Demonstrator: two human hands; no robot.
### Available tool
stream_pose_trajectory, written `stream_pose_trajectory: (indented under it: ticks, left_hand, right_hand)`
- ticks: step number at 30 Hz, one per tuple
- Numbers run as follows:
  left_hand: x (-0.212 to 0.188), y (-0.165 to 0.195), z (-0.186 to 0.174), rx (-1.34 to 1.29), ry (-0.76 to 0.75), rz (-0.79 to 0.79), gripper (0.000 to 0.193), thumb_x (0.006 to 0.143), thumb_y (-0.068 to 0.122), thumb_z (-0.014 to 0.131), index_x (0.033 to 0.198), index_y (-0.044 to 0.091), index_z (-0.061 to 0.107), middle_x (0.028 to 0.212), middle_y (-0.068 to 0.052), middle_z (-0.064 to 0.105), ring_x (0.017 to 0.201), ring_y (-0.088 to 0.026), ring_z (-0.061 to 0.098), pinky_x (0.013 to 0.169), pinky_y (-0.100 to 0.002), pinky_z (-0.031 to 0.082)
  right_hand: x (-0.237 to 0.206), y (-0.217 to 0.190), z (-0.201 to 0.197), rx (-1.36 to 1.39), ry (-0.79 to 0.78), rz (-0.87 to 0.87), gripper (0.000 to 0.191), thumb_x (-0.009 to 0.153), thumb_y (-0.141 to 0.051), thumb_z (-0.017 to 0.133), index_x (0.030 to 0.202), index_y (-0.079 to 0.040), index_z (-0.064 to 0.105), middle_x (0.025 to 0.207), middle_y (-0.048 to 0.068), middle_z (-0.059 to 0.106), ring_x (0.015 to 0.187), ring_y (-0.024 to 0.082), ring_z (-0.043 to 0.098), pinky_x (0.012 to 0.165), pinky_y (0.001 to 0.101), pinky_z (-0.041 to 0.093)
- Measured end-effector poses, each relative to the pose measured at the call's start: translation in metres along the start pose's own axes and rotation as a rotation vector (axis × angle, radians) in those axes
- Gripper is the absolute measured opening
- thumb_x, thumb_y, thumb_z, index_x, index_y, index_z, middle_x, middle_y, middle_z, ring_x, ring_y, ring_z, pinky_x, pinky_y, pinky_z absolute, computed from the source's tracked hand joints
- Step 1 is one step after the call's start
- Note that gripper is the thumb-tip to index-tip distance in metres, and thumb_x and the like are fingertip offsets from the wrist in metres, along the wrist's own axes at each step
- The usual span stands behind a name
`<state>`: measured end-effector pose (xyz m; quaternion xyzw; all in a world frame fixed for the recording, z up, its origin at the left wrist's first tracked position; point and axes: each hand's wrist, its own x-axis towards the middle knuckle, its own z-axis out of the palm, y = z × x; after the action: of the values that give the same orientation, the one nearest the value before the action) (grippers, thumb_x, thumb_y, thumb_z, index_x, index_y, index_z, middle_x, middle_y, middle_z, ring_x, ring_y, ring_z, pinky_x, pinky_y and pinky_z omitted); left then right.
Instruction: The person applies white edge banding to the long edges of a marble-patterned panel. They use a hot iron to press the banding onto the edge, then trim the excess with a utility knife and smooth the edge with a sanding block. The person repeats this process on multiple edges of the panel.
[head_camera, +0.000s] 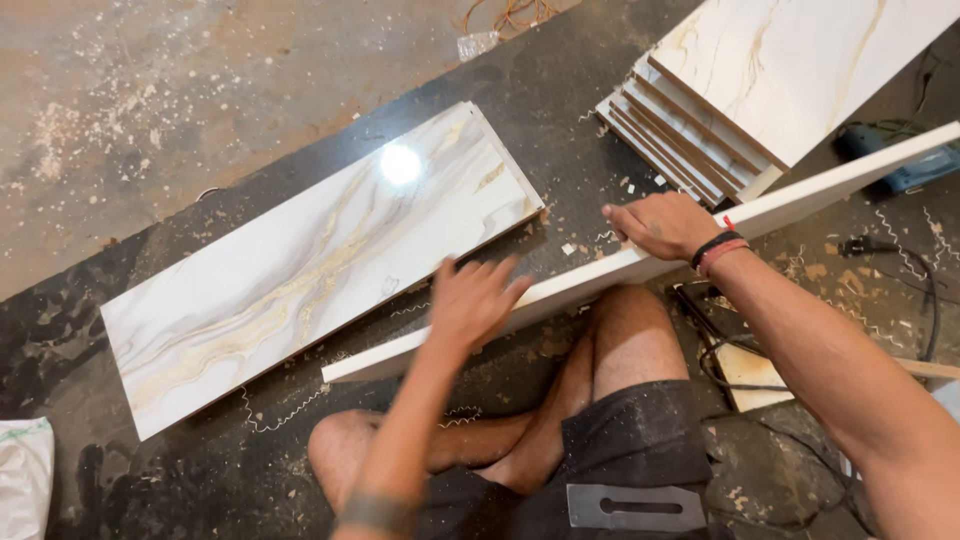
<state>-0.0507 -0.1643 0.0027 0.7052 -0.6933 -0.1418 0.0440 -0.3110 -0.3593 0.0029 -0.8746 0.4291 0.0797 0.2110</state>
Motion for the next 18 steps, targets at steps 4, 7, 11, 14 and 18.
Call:
stream_pose_trajectory:
  ticks: [4,7,11,14,18]
  left_hand:
    - [-0.082,-0.080,-0.018,0.095,0.203,0.096,0.064,0.095,0.062,0.042,0.133,0.014,0.061,0.108,-0.011,0.076,0.101,-0.027,0.069,0.103,-0.064,0.031]
    - [-0.116,-0.115,-0.017,0.220,-0.079,-0.103,0.061,0.098,0.060,0.042,0.136,0.015,0.058,0.096,-0.008,0.075,0.092,-0.023,0.069,0.104,-0.048,0.041]
    - [-0.125,-0.122,-0.009,0.088,0.105,-0.019,0.056,0.098,0.055,0.046,0.125,0.009,0.064,0.089,-0.012,0.074,0.086,-0.030,0.068,0.085,-0.044,0.047]
    - [-0.125,-0.122,-0.012,0.120,0.116,0.031,0.043,0.102,0.048,0.044,0.103,0.011,0.067,0.089,-0.011,0.074,0.091,-0.029,0.068,0.089,-0.045,0.047]
    - [-0.123,-0.128,-0.020,0.071,-0.024,-0.055,0.041,0.103,0.038,0.037,0.100,0.013,0.069,0.084,-0.010,0.073,0.091,-0.027,0.069,0.102,-0.042,0.045]
  right_hand:
    - [0.003,-0.004,0.007,-0.117,-0.062,0.007,0.074,0.107,-0.058,0.027,0.085,-0.011,0.080,0.085,0.014,0.079,0.083,0.037,0.072,0.084,0.0488,0.055]
    - [0.005,-0.044,0.011,-0.214,-0.293,0.038,0.065,0.110,-0.054,0.019,0.113,-0.020,0.074,0.097,0.016,0.076,0.088,0.031,0.078,0.084,0.0441,0.061]
    - [0.018,-0.183,0.053,0.057,-0.027,-0.425,0.044,0.103,-0.049,0.038,0.132,-0.037,0.068,0.144,0.003,0.059,0.124,0.028,0.060,0.103,0.0422,0.046]
    - [0.033,-0.284,0.106,-0.008,0.268,-0.591,0.035,0.105,-0.048,0.047,0.120,-0.029,0.073,0.090,0.003,0.075,0.082,0.027,0.073,0.068,0.0450,0.057]
    - [0.050,-0.273,0.130,-0.043,0.221,-0.515,0.040,0.105,-0.050,0.050,0.109,-0.018,0.075,0.070,0.003,0.072,0.064,0.023,0.071,0.061,0.0405,0.055]
